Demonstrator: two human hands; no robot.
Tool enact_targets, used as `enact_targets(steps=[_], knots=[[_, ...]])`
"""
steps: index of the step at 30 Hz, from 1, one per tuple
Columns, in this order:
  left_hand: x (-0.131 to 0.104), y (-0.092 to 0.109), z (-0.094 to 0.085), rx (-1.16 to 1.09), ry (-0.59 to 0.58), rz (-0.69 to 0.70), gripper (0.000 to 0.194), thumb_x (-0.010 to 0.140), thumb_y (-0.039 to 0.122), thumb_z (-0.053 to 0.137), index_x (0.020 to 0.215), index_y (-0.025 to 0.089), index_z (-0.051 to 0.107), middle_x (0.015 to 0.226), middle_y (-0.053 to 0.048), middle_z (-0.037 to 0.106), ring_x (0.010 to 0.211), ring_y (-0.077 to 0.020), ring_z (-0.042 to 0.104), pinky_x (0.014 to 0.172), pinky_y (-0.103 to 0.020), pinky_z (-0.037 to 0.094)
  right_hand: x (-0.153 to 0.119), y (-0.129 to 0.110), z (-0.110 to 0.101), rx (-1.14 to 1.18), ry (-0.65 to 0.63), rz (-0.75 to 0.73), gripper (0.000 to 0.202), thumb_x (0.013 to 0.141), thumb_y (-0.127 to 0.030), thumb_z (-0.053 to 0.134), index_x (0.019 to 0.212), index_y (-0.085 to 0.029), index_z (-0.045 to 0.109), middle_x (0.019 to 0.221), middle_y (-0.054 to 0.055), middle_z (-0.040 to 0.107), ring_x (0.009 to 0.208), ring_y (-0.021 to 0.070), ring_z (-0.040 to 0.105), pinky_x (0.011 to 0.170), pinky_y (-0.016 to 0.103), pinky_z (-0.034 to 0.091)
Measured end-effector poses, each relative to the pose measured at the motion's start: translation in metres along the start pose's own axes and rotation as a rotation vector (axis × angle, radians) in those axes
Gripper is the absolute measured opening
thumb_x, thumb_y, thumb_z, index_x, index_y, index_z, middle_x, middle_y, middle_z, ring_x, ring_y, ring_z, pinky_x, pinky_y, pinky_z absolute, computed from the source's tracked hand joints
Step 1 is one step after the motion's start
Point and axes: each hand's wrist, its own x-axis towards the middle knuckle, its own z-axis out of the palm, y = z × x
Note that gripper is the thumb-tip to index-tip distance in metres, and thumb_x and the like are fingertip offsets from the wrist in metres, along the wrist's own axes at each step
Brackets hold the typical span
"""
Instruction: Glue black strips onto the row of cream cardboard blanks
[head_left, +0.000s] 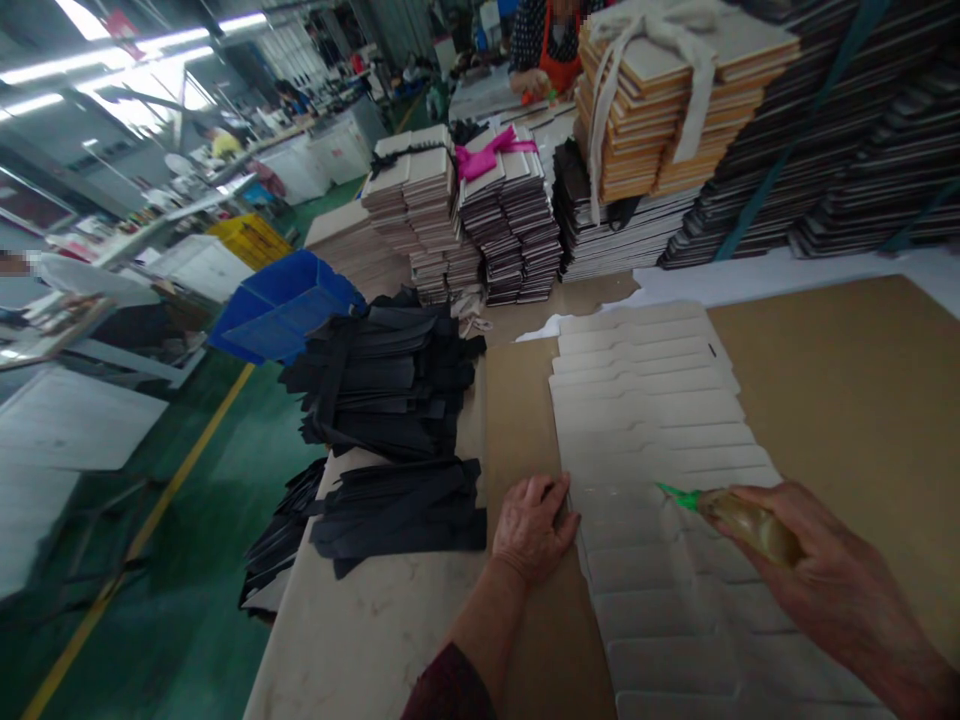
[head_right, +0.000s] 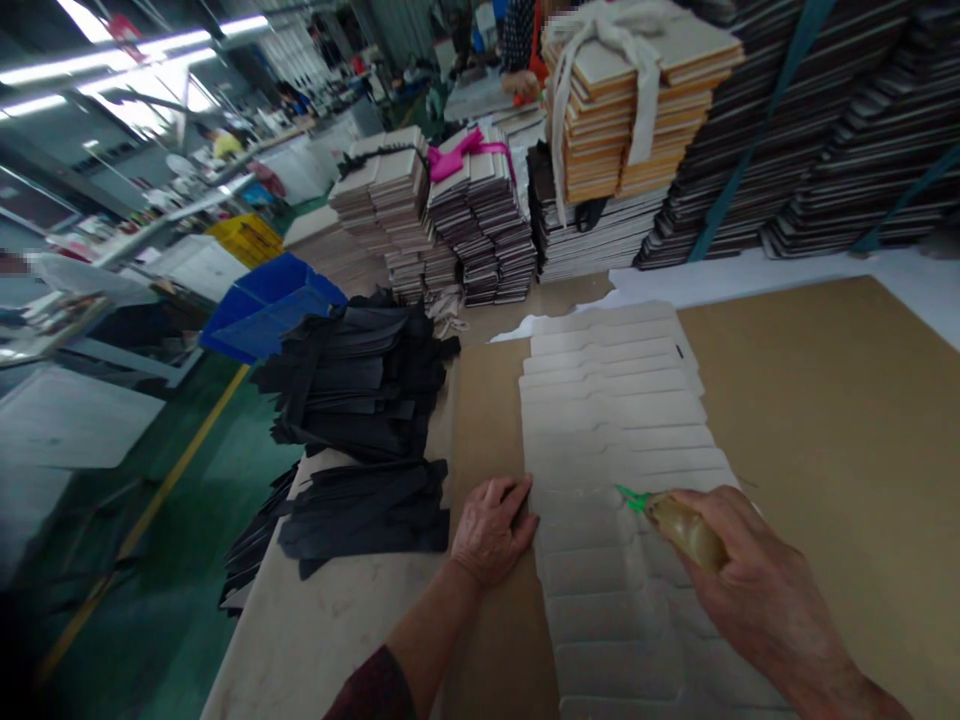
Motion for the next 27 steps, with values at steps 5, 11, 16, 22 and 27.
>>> enact_targets(steps=[5, 11, 16, 22, 27], knots=[[0.0, -0.001, -0.001, 0.005, 0.007, 0.009, 0.063, 0.113, 0.045, 0.074, 0.172, 0.025, 0.063, 0.142, -0.014, 0.073, 0.13, -0.0337, 0.072, 0.118, -0.056, 0.064, -0.003, 0.007, -0.008, 0.019, -0.048, 0.029, 0.042, 0.112, -0.07, 0.065, 0.126, -0.032, 0.079, 0.11, 0.003, 0.084, 0.095, 0.026, 0.084, 0.078, 0.041, 0.067], [0.0, -0.002, 0.0, 0.013, 0.019, 0.013, 0.063, 0.111, 0.041, 0.077, 0.171, 0.026, 0.064, 0.14, -0.013, 0.073, 0.128, -0.0336, 0.072, 0.116, -0.055, 0.065, -0.002, 0.015, -0.014, -0.008, -0.005, 0.129, 0.045, 0.107, -0.072, 0.067, 0.12, -0.031, 0.081, 0.112, 0.005, 0.085, 0.094, 0.0315, 0.085, 0.079, 0.048, 0.067], [-0.001, -0.005, 0.003, 0.017, 0.044, 0.019, 0.063, 0.11, 0.039, 0.077, 0.17, 0.026, 0.065, 0.138, -0.012, 0.073, 0.127, -0.0324, 0.072, 0.115, -0.054, 0.065, -0.002, 0.017, -0.02, 0.004, -0.016, 0.116, 0.045, 0.109, -0.073, 0.065, 0.121, -0.033, 0.081, 0.113, 0.005, 0.086, 0.097, 0.0311, 0.086, 0.081, 0.048, 0.07], [-0.002, -0.006, 0.004, 0.023, 0.078, 0.027, 0.061, 0.11, 0.036, 0.075, 0.169, 0.027, 0.065, 0.137, -0.012, 0.073, 0.127, -0.0315, 0.072, 0.118, -0.054, 0.065, -0.01, 0.028, -0.03, -0.019, 0.046, 0.222, 0.048, 0.102, -0.077, 0.07, 0.12, -0.034, 0.081, 0.114, 0.006, 0.087, 0.096, 0.0352, 0.086, 0.084, 0.05, 0.071], [-0.002, -0.008, 0.005, 0.041, 0.105, 0.041, 0.06, 0.108, 0.034, 0.076, 0.167, 0.026, 0.068, 0.134, -0.011, 0.075, 0.123, -0.0307, 0.074, 0.113, -0.052, 0.068, -0.011, 0.036, -0.03, 0.041, 0.017, 0.226, 0.039, 0.104, -0.067, 0.073, 0.123, -0.034, 0.081, 0.12, 0.006, 0.086, 0.105, 0.0332, 0.085, 0.094, 0.048, 0.069]])
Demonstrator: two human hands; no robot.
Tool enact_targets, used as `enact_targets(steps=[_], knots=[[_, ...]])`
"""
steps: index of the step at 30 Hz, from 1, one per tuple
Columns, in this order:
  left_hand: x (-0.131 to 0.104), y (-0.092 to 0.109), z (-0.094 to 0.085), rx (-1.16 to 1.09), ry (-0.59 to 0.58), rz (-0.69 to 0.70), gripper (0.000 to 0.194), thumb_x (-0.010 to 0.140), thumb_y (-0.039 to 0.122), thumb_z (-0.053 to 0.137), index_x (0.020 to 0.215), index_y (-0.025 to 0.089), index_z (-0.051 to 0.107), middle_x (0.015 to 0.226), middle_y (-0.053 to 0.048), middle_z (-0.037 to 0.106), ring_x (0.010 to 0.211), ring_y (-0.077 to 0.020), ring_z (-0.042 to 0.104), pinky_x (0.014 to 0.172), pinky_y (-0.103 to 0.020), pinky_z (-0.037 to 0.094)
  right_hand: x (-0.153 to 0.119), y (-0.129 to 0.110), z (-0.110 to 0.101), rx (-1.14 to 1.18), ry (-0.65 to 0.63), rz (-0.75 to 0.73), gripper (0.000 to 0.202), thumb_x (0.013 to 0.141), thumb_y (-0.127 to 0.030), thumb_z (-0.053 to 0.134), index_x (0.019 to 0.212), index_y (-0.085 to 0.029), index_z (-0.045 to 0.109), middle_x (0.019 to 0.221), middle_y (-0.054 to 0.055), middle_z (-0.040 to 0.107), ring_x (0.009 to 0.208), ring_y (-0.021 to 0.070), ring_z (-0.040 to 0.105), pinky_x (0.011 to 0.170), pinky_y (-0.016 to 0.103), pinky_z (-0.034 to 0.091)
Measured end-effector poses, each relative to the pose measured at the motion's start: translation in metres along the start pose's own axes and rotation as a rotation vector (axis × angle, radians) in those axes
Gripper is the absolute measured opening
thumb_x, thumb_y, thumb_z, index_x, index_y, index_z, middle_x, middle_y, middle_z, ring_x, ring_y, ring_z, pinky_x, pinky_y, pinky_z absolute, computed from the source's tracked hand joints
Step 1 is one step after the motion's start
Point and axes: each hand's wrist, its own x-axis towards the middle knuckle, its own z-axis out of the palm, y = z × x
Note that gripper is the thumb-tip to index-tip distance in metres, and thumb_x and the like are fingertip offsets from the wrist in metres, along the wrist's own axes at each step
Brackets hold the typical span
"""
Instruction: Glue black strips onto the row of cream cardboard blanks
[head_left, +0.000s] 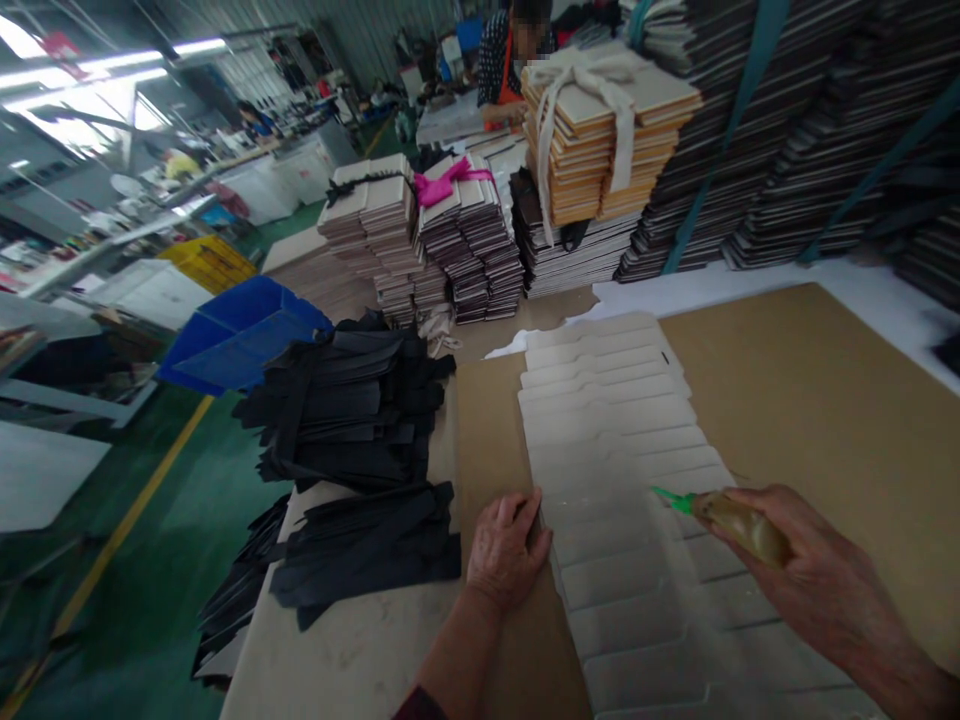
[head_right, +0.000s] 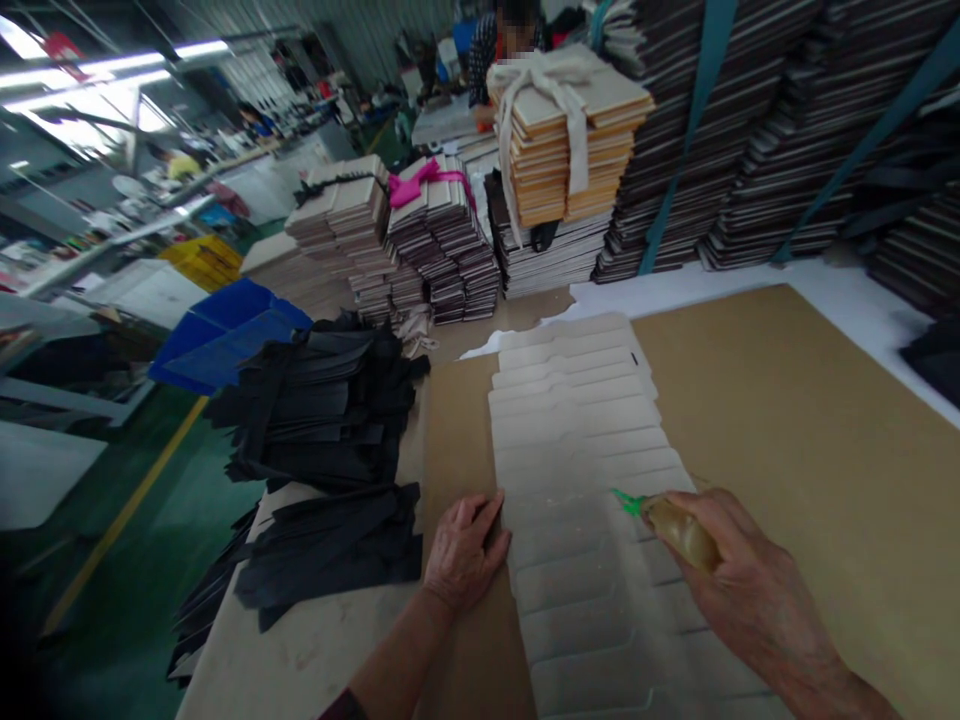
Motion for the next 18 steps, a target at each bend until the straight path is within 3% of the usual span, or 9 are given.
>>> enact_targets(steps=[5, 11, 16, 18], knots=[[-0.001, -0.004, 0.002, 0.011, 0.029, 0.013, 0.061, 0.108, 0.032, 0.074, 0.168, 0.028, 0.068, 0.136, -0.012, 0.075, 0.125, -0.031, 0.074, 0.115, -0.052, 0.068, -0.001, 0.01, -0.018, -0.063, 0.063, 0.142, 0.048, 0.095, -0.077, 0.076, 0.117, -0.035, 0.081, 0.118, 0.008, 0.087, 0.103, 0.0409, 0.085, 0.092, 0.055, 0.067], [-0.002, -0.005, 0.002, 0.02, 0.06, 0.022, 0.06, 0.107, 0.03, 0.074, 0.166, 0.027, 0.069, 0.133, -0.011, 0.076, 0.123, -0.0317, 0.076, 0.11, -0.051, 0.07, -0.003, 0.002, -0.016, -0.019, 0.046, 0.087, 0.039, 0.101, -0.067, 0.074, 0.121, -0.034, 0.081, 0.116, 0.006, 0.086, 0.101, 0.034, 0.085, 0.088, 0.046, 0.067], [-0.002, -0.006, 0.004, 0.026, 0.089, 0.035, 0.056, 0.107, 0.028, 0.072, 0.163, 0.025, 0.072, 0.13, -0.011, 0.076, 0.119, -0.0306, 0.076, 0.107, -0.049, 0.07, -0.001, 0.016, -0.029, -0.122, 0.152, 0.172, 0.053, 0.096, -0.079, 0.073, 0.117, -0.031, 0.081, 0.116, 0.009, 0.085, 0.099, 0.0365, 0.084, 0.085, 0.049, 0.066], [-0.001, -0.006, 0.004, 0.032, 0.094, 0.036, 0.056, 0.107, 0.028, 0.07, 0.163, 0.025, 0.072, 0.13, -0.012, 0.076, 0.118, -0.0309, 0.076, 0.107, -0.05, 0.071, -0.003, 0.018, -0.029, -0.116, 0.135, 0.158, 0.05, 0.096, -0.077, 0.074, 0.118, -0.033, 0.081, 0.117, 0.007, 0.085, 0.1, 0.0358, 0.085, 0.083, 0.048, 0.066]])
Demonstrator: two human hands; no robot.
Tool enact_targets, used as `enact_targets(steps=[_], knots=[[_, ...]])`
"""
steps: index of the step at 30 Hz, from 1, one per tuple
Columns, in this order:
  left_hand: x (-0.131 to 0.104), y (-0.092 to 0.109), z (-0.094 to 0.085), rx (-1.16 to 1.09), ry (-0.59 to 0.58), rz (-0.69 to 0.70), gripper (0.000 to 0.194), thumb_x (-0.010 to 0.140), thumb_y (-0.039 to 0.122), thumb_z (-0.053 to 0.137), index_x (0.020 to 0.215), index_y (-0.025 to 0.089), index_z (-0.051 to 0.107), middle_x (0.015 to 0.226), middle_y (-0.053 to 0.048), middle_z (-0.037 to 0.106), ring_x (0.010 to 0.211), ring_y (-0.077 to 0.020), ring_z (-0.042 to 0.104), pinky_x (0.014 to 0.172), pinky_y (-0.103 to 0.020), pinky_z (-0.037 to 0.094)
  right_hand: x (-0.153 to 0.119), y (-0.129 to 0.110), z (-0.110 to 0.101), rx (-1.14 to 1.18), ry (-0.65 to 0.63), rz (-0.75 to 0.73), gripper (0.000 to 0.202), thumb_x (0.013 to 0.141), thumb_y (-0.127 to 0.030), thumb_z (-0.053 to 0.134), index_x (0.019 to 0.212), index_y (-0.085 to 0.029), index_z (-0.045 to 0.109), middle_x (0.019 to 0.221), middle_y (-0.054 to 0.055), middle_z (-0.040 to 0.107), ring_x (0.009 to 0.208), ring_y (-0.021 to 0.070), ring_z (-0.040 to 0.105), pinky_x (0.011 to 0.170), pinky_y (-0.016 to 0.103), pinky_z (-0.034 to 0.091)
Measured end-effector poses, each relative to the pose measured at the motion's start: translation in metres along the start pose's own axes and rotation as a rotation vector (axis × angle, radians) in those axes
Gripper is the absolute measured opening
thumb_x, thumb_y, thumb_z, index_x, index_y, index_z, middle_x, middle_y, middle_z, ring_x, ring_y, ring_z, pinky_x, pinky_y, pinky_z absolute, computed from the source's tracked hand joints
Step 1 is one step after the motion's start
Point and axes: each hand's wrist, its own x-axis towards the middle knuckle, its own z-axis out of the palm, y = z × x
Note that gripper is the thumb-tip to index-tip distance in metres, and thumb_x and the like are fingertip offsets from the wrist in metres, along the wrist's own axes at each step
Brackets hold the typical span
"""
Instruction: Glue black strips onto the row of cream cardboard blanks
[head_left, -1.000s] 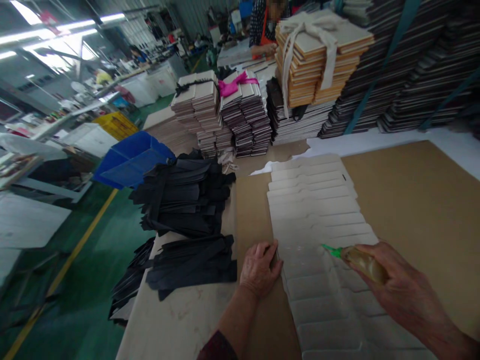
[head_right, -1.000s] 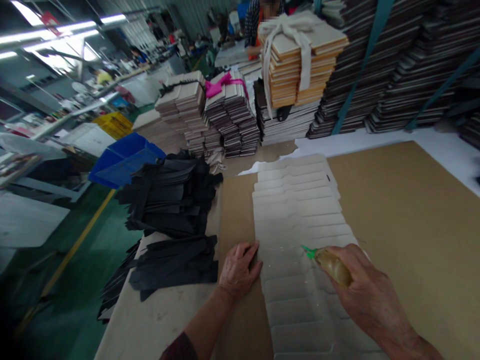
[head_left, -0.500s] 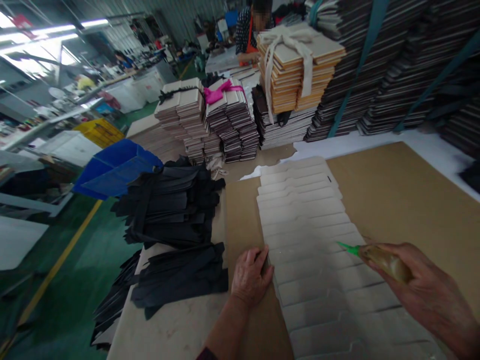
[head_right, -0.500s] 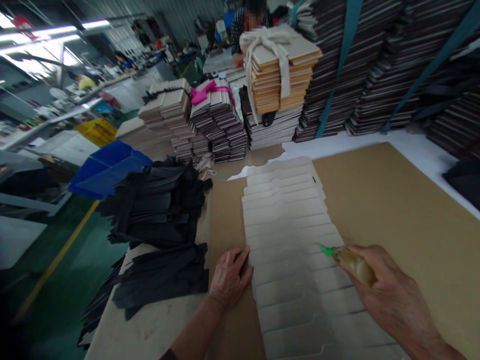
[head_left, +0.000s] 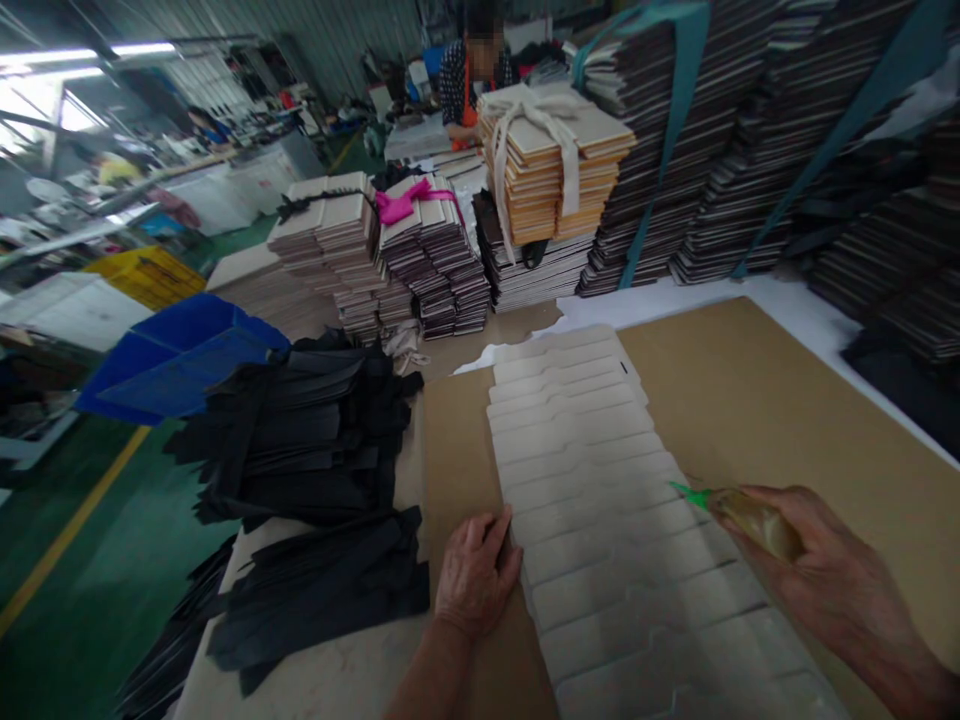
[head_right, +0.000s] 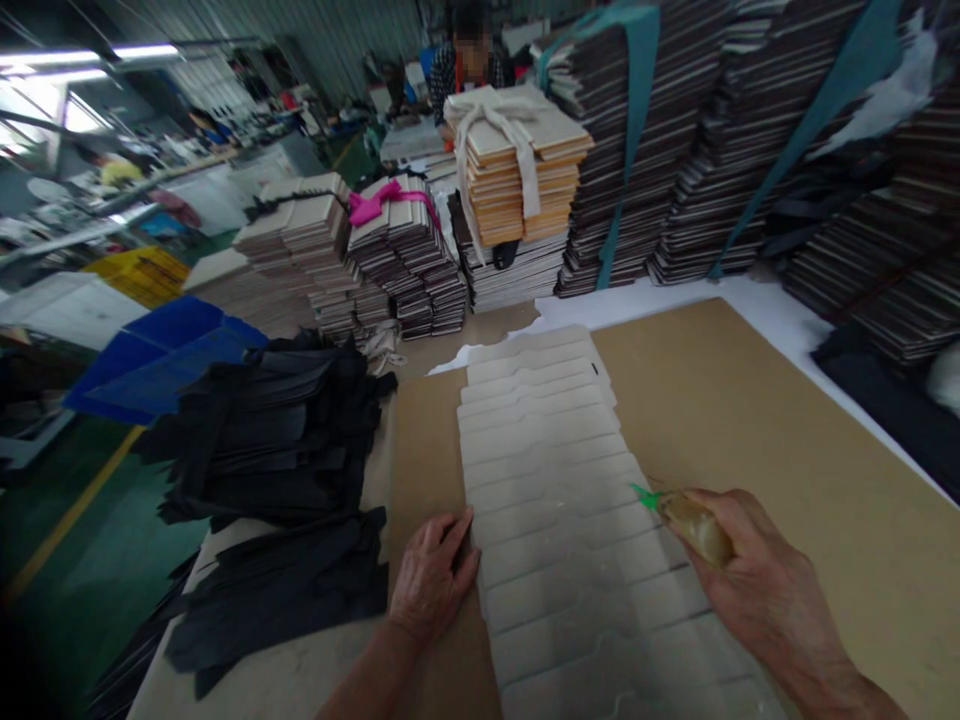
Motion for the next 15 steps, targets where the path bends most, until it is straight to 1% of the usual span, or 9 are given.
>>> enact_targets(steps=[2, 4, 8, 10, 13, 15], knots=[[0.0005, 0.0004, -0.0014, 0.007, 0.0, 0.001, 0.055, 0.108, 0.028, 0.07, 0.163, 0.025, 0.072, 0.131, -0.012, 0.076, 0.118, -0.0311, 0.077, 0.106, -0.051, 0.071, -0.0023, -0.001, 0.0024, 0.041, -0.033, -0.034, 0.042, 0.1, -0.072, 0.074, 0.12, -0.035, 0.081, 0.118, 0.004, 0.084, 0.102, 0.0338, 0.085, 0.085, 0.046, 0.066], [0.001, 0.0007, -0.0031, 0.012, -0.003, 0.005, 0.054, 0.108, 0.028, 0.07, 0.162, 0.024, 0.072, 0.131, -0.012, 0.076, 0.118, -0.0308, 0.077, 0.107, -0.05, 0.071, -0.0024, -0.0027, 0.0031, 0.061, -0.052, -0.035, 0.039, 0.101, -0.07, 0.074, 0.12, -0.037, 0.08, 0.118, 0.003, 0.084, 0.102, 0.033, 0.085, 0.086, 0.047, 0.066], [0.0013, 0.0001, -0.0045, 0.012, -0.009, 0.007, 0.055, 0.107, 0.028, 0.072, 0.162, 0.024, 0.072, 0.13, -0.011, 0.076, 0.118, -0.0304, 0.077, 0.109, -0.049, 0.07, 0.0022, -0.0015, -0.0007, -0.018, 0.031, 0.036, 0.05, 0.094, -0.078, 0.072, 0.116, -0.034, 0.078, 0.117, 0.008, 0.085, 0.102, 0.0392, 0.084, 0.085, 0.054, 0.066], [0.0012, -0.0004, -0.0043, 0.01, -0.013, 0.006, 0.056, 0.107, 0.028, 0.072, 0.163, 0.025, 0.072, 0.13, -0.011, 0.077, 0.12, -0.0307, 0.077, 0.109, -0.049, 0.07, 0.0015, -0.0015, 0.0004, -0.012, 0.049, 0.03, 0.052, 0.096, -0.079, 0.069, 0.118, -0.034, 0.078, 0.119, 0.009, 0.085, 0.105, 0.04, 0.083, 0.09, 0.055, 0.066], [0.001, -0.0009, -0.0039, 0.007, -0.014, 0.009, 0.057, 0.107, 0.028, 0.072, 0.164, 0.025, 0.071, 0.13, -0.011, 0.077, 0.119, -0.0309, 0.077, 0.109, -0.05, 0.07, -0.0028, -0.0031, 0.0053, 0.08, -0.023, -0.003, 0.047, 0.099, -0.076, 0.073, 0.121, -0.035, 0.079, 0.122, 0.007, 0.085, 0.11, 0.0374, 0.084, 0.095, 0.051, 0.066], [0.0008, -0.001, -0.0034, 0.005, -0.014, 0.011, 0.058, 0.106, 0.027, 0.073, 0.164, 0.024, 0.071, 0.129, -0.012, 0.077, 0.118, -0.0306, 0.077, 0.108, -0.049, 0.071, -0.0038, -0.002, 0.0062, 0.101, -0.05, 0.022, 0.048, 0.096, -0.076, 0.077, 0.118, -0.034, 0.081, 0.119, 0.006, 0.085, 0.105, 0.0367, 0.084, 0.092, 0.05, 0.067]])
